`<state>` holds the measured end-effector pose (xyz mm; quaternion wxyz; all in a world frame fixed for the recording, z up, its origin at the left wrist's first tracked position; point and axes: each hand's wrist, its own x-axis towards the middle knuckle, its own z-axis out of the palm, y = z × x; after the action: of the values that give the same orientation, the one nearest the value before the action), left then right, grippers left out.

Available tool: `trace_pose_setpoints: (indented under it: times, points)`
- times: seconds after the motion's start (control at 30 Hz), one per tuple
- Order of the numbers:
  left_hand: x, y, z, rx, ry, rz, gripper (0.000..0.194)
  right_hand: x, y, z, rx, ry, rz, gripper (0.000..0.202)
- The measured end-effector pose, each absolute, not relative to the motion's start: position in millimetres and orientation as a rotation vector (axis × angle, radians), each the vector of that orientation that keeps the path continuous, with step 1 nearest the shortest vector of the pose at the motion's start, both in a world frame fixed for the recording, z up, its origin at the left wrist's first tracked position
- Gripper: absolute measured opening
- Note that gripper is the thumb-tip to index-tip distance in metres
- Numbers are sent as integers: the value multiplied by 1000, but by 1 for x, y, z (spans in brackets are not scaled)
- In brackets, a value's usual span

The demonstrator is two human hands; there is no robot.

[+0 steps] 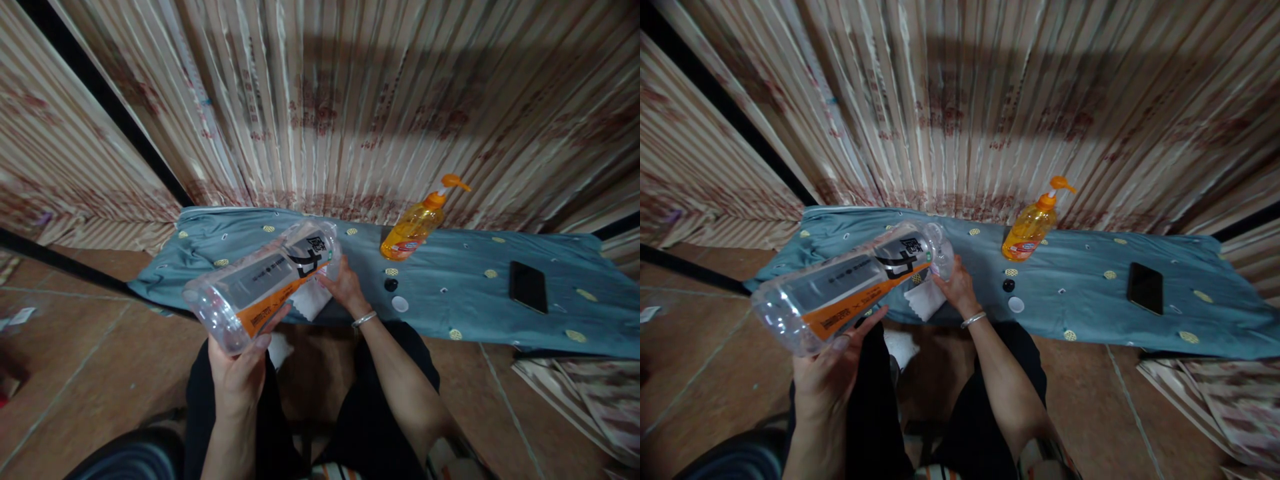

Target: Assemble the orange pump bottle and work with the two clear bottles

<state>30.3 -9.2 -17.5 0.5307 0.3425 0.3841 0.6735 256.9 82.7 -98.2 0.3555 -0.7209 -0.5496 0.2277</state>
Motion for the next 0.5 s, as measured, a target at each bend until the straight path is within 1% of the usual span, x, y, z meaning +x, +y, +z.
trace_pose_setpoints:
  times: [0.1,0.3,0.5]
  points:
    - [27,-8,-22,814,917,1606,87,257,83,-100,-1868,-1422,572,51]
    - [28,-9,-22,846,887,1616,78,261,84,-108,-1799,-1436,572,52]
    - [26,-9,-23,805,893,1614,81,261,85,-111,-1802,-1410,573,50]
